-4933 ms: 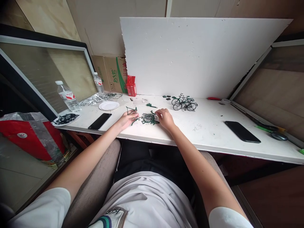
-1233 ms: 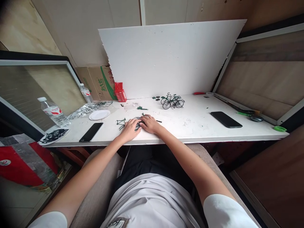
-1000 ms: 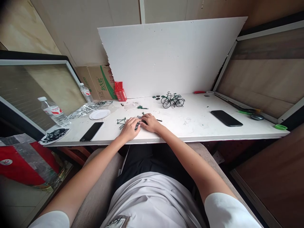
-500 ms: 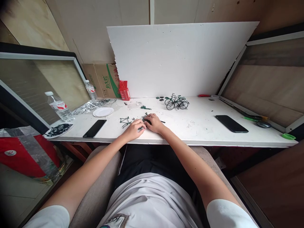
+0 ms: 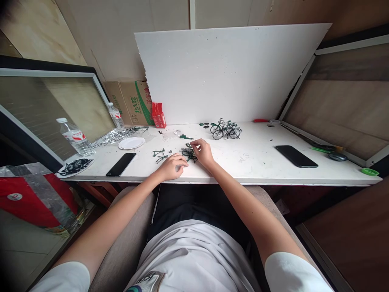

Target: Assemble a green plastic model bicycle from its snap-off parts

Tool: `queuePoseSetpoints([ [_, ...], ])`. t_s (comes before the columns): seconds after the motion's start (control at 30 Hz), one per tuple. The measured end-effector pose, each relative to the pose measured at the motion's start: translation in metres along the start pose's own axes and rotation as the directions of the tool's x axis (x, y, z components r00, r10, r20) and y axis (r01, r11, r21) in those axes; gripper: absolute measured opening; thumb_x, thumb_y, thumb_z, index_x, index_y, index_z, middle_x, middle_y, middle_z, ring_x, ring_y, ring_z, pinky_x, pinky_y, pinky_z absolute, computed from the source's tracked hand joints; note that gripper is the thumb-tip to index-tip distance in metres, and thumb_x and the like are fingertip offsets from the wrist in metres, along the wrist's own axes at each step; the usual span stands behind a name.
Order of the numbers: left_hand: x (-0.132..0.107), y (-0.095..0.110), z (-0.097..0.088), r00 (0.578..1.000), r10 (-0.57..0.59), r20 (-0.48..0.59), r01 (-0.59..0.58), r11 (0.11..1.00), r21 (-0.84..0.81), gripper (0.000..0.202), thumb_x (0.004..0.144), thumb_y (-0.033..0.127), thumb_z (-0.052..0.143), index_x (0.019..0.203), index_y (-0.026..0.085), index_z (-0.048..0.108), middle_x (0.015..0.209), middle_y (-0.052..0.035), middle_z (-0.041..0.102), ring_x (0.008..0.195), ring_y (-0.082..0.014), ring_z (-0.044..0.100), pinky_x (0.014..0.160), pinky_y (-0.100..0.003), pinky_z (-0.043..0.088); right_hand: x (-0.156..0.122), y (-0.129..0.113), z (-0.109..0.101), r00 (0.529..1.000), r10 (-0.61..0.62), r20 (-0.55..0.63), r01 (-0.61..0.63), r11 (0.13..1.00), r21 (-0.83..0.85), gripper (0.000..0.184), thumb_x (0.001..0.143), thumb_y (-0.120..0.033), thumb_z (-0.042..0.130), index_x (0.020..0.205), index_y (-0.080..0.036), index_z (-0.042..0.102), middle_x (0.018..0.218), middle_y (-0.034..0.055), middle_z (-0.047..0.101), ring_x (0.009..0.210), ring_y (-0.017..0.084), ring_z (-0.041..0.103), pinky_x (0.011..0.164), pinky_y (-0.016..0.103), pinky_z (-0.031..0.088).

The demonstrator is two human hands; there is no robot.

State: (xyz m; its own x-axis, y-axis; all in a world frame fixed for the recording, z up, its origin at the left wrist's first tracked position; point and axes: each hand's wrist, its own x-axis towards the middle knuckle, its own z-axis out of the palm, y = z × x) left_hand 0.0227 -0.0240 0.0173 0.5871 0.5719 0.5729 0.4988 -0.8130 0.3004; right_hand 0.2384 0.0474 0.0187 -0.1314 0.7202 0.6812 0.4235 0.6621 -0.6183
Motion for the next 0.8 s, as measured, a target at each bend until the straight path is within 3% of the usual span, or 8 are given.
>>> queuePoseSetpoints([
  [0.2,-0.001,0.001,0.004,1.0,-0.022,-0.01,0.023,0.994,0.109,0.023,0.09,0.015,0.062,0.099,0.022,0.081,0.104,-0.008,0.078,0.108,-0.0279,0.067,0.1,-0.046,0.056,0.002,0.001,-0.001,0.995,0.069,-0.073,-0.064,0.995,0.073,0.03,0.097,-0.048,0.062,0.102,-0.02,0.072,0.107,0.0103,0.078,0.087,0.023,0.071,0.076,0.038,0.059],
  [0.43,0.001,-0.003,0.005,0.992,-0.09,-0.09,0.1,0.989,0.111,0.017,0.093,0.014,0.061,0.098,0.02,0.076,0.106,-0.0094,0.076,0.108,-0.0285,0.066,0.102,-0.048,0.055,0.005,0.005,-0.002,0.986,0.13,-0.101,-0.11,0.977,0.181,0.032,0.092,-0.051,0.069,0.1,-0.02,0.073,0.104,0.0113,0.078,0.089,0.024,0.072,0.082,0.04,0.059],
  [0.53,0.001,-0.01,0.006,0.972,-0.129,-0.196,0.139,0.989,0.039,0.018,0.092,0.011,0.061,0.103,0.021,0.072,0.106,-0.0089,0.074,0.111,-0.0268,0.065,0.1,-0.045,0.056,0.006,0.007,-0.001,0.983,0.179,-0.042,-0.159,0.945,0.286,0.038,0.086,-0.055,0.076,0.1,-0.019,0.075,0.103,0.0121,0.079,0.089,0.025,0.073,0.085,0.041,0.06],
  [0.63,0.002,-0.019,0.006,0.894,-0.279,-0.351,0.267,0.96,-0.082,0.021,0.094,0.016,0.065,0.115,0.021,0.065,0.109,-0.0089,0.071,0.099,-0.022,0.067,0.087,-0.037,0.058,0.004,0.005,0.0,0.98,0.191,0.064,-0.201,0.915,0.35,0.044,0.08,-0.059,0.082,0.1,-0.019,0.078,0.104,0.0123,0.081,0.092,0.028,0.075,0.087,0.043,0.062],
  [0.7,0.002,-0.023,0.005,0.851,-0.349,-0.393,0.317,0.937,-0.145,0.028,0.096,0.024,0.067,0.123,0.02,0.062,0.114,-0.0095,0.07,0.088,-0.0183,0.066,0.082,-0.034,0.057,0.002,0.001,0.001,0.975,0.173,0.14,-0.212,0.912,0.352,0.046,0.078,-0.06,0.084,0.099,-0.02,0.08,0.105,0.0118,0.081,0.094,0.028,0.076,0.089,0.043,0.062],
  [0.8,0.002,-0.024,0.002,0.883,-0.336,-0.328,0.302,0.941,-0.151,0.028,0.102,0.031,0.062,0.127,0.02,0.064,0.118,-0.0095,0.069,0.084,-0.0164,0.064,0.085,-0.034,0.056,-0.001,-0.005,0.001,0.967,0.135,0.216,-0.203,0.922,0.331,0.044,0.078,-0.06,0.085,0.097,-0.02,0.082,0.102,0.0111,0.082,0.093,0.029,0.077,0.088,0.042,0.063],
])
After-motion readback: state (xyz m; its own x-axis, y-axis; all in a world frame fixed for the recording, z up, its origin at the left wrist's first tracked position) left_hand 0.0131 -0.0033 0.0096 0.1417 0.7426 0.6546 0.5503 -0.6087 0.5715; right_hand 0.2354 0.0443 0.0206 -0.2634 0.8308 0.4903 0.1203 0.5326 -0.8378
